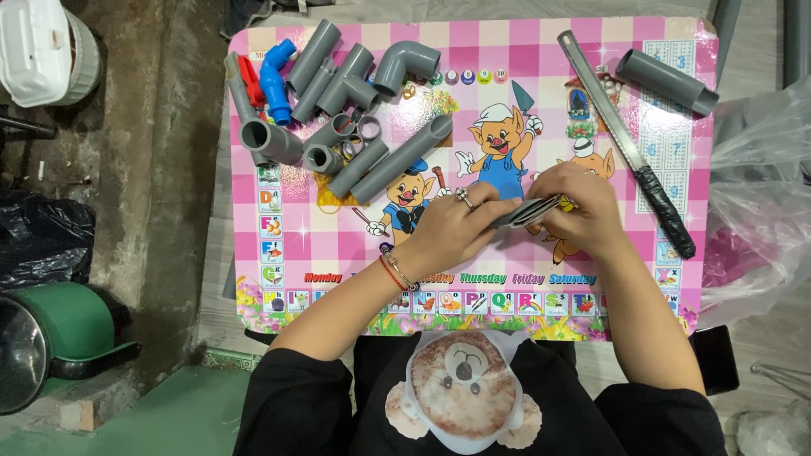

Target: The person smooths the cut edge of a gray PVC pipe using a sanding block. They hold the pipe in one hand and rub the sanding block against the rim repeatedly to remove burrs. Other PVC fittings and a metal file are visible on the table.

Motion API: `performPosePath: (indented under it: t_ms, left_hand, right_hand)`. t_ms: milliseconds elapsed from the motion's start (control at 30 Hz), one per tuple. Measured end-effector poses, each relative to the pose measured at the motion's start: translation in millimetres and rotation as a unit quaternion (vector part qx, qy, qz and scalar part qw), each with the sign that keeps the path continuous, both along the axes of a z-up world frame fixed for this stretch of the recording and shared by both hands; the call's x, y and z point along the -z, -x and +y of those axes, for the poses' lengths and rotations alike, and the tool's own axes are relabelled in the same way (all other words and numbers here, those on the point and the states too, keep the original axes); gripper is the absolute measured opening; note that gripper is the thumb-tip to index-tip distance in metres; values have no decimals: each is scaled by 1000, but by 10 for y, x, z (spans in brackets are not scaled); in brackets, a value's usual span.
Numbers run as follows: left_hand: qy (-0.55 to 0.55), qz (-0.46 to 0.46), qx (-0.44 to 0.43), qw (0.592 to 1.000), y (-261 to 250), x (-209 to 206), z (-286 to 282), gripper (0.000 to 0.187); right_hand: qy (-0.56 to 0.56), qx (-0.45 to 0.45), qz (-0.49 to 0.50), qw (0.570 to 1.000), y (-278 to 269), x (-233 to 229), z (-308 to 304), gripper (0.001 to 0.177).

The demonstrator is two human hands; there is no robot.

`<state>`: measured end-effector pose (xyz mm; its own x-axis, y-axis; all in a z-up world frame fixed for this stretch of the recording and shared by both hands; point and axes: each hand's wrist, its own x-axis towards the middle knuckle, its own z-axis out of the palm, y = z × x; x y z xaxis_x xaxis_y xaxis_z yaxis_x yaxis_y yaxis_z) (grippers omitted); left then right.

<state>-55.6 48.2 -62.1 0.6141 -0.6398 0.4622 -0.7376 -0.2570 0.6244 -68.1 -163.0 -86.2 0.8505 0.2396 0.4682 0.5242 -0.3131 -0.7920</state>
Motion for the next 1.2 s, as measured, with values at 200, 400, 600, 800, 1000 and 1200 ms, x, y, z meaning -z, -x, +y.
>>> performPosePath:
  t_ms: [200,400,600,800,1000,1200]
  left_hand:
    - [7,18,-5,1000,-10,85,-19,24]
    - [20,30,-6,999,-31,110,-20,24]
    - [58,86,0,995,-47,138,-9,26]
    - [144,182,-25,972,-34,44,-31,25]
    - [52,256,-46,964,25,67,-9,31]
    - [158,231,-73,957,68,168,-61,27]
  right_hand:
    - [20,23,-30,999,-9,65,-77,26]
    - [34,34,-13,999,-13,-72,0,30]
    - [48,64,-39,996,66,30,18,28]
    - [41,227,-79,970,49,-9,-57,16]
    - [-221,194,42,955,83,-195,128,29]
    - [46,30,-153,987,56,-65,299,44]
